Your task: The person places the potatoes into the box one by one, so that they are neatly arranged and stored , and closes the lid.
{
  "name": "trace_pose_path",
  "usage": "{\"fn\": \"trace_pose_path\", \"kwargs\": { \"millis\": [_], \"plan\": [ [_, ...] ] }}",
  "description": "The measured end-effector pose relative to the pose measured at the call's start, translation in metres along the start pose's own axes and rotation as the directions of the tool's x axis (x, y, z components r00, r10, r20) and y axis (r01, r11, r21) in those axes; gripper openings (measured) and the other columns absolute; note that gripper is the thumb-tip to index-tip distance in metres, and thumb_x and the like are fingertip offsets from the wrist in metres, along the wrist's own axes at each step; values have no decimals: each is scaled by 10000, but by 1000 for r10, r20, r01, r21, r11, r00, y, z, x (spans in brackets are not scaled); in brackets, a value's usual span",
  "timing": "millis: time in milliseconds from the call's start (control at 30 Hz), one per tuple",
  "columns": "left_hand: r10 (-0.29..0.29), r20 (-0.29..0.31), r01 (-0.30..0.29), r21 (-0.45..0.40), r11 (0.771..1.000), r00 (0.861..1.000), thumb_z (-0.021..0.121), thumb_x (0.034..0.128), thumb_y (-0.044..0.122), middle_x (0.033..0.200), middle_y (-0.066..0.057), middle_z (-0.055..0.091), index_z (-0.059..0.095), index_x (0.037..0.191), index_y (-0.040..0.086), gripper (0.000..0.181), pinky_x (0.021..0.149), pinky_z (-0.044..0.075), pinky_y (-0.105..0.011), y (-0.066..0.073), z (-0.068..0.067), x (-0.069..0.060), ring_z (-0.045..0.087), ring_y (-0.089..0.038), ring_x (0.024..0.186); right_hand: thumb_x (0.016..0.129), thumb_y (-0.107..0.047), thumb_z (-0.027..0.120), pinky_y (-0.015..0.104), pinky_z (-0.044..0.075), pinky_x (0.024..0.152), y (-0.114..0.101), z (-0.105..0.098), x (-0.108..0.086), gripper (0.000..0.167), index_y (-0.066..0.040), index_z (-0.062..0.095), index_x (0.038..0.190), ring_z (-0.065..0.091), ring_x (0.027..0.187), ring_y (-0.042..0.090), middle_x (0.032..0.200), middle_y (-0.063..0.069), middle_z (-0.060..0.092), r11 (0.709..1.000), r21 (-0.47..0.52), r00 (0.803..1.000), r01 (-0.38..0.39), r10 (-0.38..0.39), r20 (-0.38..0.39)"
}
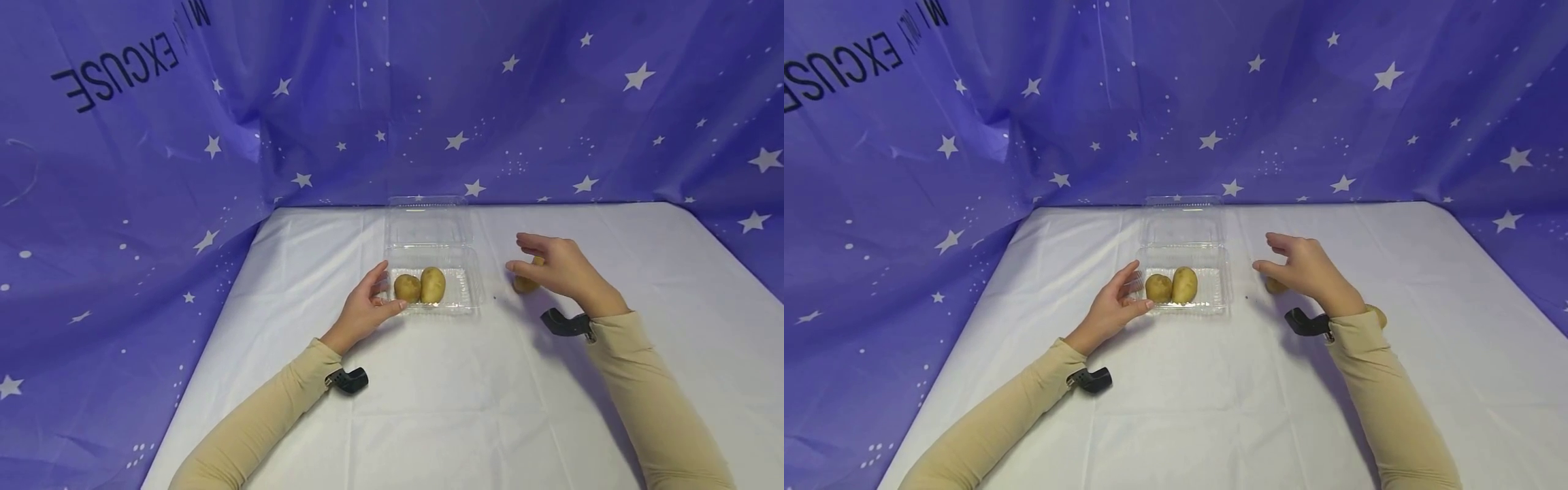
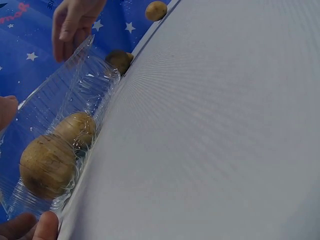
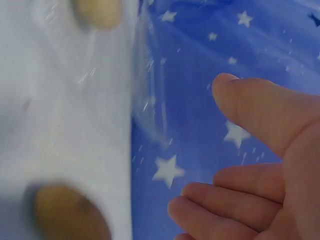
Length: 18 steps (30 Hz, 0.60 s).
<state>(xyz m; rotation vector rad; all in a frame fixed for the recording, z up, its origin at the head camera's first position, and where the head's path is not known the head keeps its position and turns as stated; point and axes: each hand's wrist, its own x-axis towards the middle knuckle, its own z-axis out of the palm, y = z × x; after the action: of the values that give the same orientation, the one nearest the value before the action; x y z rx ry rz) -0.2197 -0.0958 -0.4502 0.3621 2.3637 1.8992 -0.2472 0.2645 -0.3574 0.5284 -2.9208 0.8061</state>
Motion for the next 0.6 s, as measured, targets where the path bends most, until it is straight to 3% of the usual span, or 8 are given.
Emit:
{"fn": "trace_pose_path", "kwargs": {
  "millis": [367, 600],
  "plan": [
    [0, 0, 0, 10, 1000, 1000, 781, 866, 113, 1587, -231, 398, 291, 1607, 81, 889, 1018, 500, -369, 0, -1, 0, 492, -417, 1380, 948, -298, 709, 640, 506, 973, 46, -12, -17, 648, 121, 523, 1405, 631, 1183, 510, 1344, 333, 600, 995, -47, 996, -88, 87, -15],
    [4, 10, -4, 6, 1000, 1000, 778, 869, 110, 1594, -238, 384, 280, 1609, 72, 892, 1072, 492, -481, 0, -1, 0, 482, -424, 1389, 979, -314, 662, 660, 461, 1017, 61, -14, -17, 654, 143, 492, 1415, 594, 1206, 549, 1335, 369, 578, 990, -53, 991, -128, 130, 19]
  ]
}}
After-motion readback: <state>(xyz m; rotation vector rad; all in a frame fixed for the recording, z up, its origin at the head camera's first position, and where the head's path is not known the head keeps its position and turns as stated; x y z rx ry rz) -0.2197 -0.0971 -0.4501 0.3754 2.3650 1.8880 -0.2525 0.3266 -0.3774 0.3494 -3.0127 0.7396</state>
